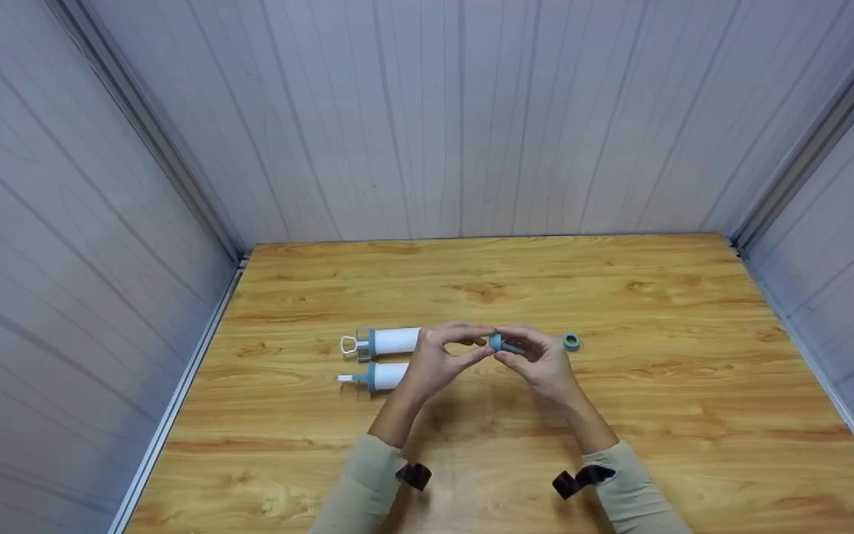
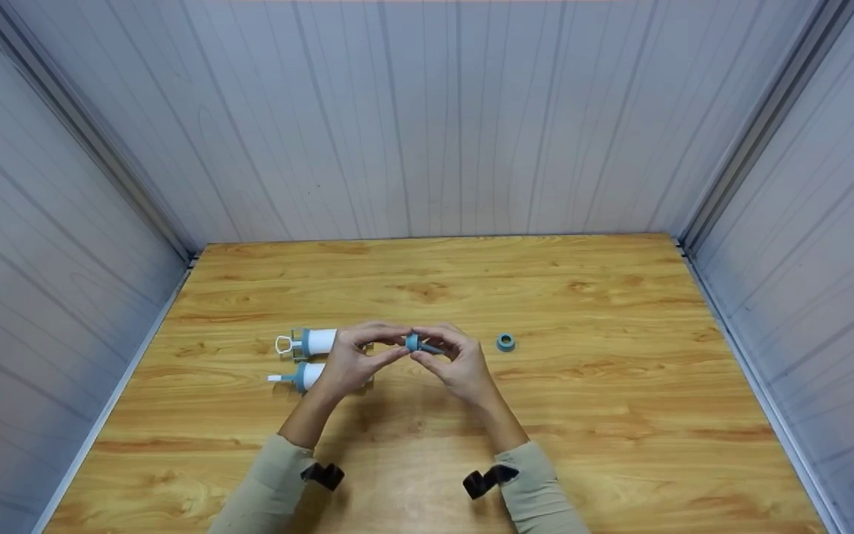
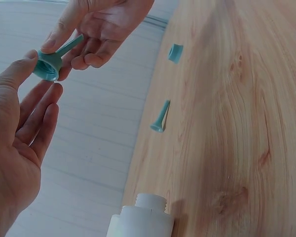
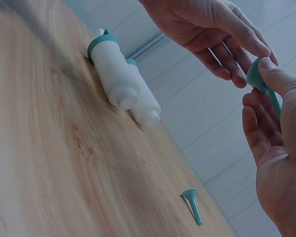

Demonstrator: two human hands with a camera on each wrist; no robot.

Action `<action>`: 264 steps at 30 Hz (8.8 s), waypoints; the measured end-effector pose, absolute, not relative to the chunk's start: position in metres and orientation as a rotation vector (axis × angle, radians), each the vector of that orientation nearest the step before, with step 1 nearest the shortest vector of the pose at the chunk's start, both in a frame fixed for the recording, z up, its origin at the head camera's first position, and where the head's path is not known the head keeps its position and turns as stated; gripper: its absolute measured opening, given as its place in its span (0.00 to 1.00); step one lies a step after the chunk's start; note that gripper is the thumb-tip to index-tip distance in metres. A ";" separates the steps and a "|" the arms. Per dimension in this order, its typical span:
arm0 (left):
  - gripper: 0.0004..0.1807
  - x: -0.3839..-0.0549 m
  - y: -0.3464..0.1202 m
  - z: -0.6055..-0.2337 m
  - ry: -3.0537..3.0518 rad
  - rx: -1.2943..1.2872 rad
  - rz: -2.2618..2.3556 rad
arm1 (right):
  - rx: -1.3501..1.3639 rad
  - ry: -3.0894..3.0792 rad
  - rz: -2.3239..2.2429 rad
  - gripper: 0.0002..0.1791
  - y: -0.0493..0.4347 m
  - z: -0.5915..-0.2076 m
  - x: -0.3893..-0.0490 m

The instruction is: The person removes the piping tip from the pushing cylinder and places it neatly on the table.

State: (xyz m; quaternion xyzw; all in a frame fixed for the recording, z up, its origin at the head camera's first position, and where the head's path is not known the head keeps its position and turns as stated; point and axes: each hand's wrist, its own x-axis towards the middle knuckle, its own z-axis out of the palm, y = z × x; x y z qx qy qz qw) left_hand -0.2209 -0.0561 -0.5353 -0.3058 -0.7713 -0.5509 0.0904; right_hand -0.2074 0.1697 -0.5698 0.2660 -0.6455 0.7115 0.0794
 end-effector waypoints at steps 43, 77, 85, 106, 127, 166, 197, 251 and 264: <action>0.14 -0.220 -0.067 -0.530 -2.310 -0.860 -1.750 | 0.761 -1.975 2.091 0.12 0.184 -0.569 -0.204; 0.15 -0.219 -0.062 -0.535 -2.283 -0.869 -1.794 | 0.827 -1.970 2.115 0.10 0.183 -0.560 -0.205; 0.15 -0.219 -0.062 -0.533 -2.263 -0.859 -1.821 | 0.846 -1.950 2.086 0.12 0.182 -0.561 -0.207; 0.16 -0.220 -0.053 -0.530 -2.281 -0.865 -1.848 | 0.844 -1.925 2.152 0.23 0.180 -0.560 -0.206; 0.13 -0.221 -0.055 -0.535 -2.234 -0.869 -1.814 | 0.865 -1.900 2.112 0.20 0.180 -0.561 -0.207; 0.13 -0.219 -0.064 -0.538 -2.299 -0.784 -1.774 | 0.771 -1.928 2.057 0.19 0.202 -0.560 -0.208; 0.14 -0.221 -0.036 -0.517 -2.313 -0.883 -1.746 | 0.680 -1.976 1.968 0.21 0.261 -0.571 -0.201; 0.11 -0.217 -0.011 -0.608 -2.671 -0.423 -1.710 | 0.572 -2.548 1.562 0.20 0.315 -0.613 -0.191; 0.11 -0.214 -0.005 -0.605 -2.757 -0.401 -1.504 | 0.631 -2.612 1.533 0.19 0.316 -0.611 -0.188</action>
